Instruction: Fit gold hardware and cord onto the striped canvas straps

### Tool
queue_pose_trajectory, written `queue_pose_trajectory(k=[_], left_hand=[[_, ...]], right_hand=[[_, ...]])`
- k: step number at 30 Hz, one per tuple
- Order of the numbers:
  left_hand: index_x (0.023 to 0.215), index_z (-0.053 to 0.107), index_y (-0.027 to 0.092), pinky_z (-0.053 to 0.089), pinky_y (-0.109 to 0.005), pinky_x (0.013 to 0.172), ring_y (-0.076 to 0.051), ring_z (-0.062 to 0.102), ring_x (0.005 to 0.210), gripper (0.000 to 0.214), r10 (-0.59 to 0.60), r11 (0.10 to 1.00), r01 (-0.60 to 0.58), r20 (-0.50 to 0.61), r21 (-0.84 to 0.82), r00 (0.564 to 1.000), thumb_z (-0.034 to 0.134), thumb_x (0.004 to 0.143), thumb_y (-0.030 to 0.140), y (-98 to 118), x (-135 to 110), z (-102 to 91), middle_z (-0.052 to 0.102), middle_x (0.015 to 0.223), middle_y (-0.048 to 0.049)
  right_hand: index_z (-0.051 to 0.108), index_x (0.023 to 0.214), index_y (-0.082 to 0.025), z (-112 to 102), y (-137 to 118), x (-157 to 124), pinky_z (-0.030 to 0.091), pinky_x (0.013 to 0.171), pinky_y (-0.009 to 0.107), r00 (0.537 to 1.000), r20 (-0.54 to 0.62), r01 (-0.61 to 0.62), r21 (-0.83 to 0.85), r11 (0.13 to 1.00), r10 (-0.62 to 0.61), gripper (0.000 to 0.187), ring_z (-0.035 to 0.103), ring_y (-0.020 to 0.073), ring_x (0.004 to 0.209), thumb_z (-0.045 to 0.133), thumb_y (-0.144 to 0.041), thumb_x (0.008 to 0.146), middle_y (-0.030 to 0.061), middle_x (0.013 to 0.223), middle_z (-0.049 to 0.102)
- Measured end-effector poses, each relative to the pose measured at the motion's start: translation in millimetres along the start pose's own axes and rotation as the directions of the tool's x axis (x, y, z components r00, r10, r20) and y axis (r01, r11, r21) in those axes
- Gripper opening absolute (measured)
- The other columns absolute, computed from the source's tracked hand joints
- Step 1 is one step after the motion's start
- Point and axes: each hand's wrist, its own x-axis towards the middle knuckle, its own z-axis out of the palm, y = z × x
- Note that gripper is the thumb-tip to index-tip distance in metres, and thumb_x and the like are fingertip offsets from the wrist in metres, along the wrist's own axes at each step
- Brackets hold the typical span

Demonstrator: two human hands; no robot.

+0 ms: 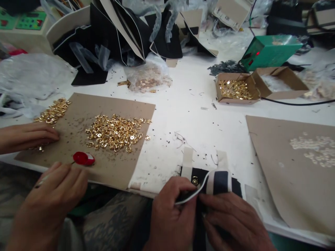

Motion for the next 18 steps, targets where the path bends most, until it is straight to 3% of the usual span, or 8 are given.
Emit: queue_pose_trajectory(k=[3,6,18], left_hand=[[0.078,0.068,0.022,0.049,-0.019,0.063,-0.013,0.062,0.066,0.009,-0.185,0.983,0.185,0.001,-0.020,0.983,0.065,0.086,0.018,7.6,13.7,1.5,0.067,0.070,0.0030],[0.078,0.068,0.022,0.047,-0.019,0.061,-0.013,0.061,0.065,0.006,-0.272,0.961,0.273,0.022,-0.045,0.962,0.067,0.083,0.021,9.9,21.3,0.3,0.067,0.068,0.0041],[0.079,0.068,0.022,0.047,-0.022,0.066,-0.016,0.062,0.068,0.006,-0.312,0.950,0.313,0.037,-0.011,0.949,0.064,0.083,0.022,10.1,29.9,0.2,0.069,0.070,0.0040]], right_hand=[[0.068,0.088,-0.022,3.9,1.7,5.6,0.063,0.067,0.033,0.999,0.001,-0.045,-0.028,0.999,0.045,0.014,0.075,0.0192,0.077,0.067,-0.008,0.086,0.0082,0.103,0.081],[0.067,0.085,-0.021,6.6,2.2,7.9,0.062,0.067,0.031,0.998,0.000,-0.062,-0.033,0.998,0.062,0.013,0.074,0.0181,0.076,0.067,-0.008,0.086,0.0086,0.103,0.080],[0.067,0.087,-0.021,12.4,3.5,7.2,0.059,0.068,0.034,0.998,-0.010,-0.060,-0.034,0.998,0.060,0.013,0.072,0.0183,0.074,0.066,-0.008,0.087,0.0077,0.101,0.079]])
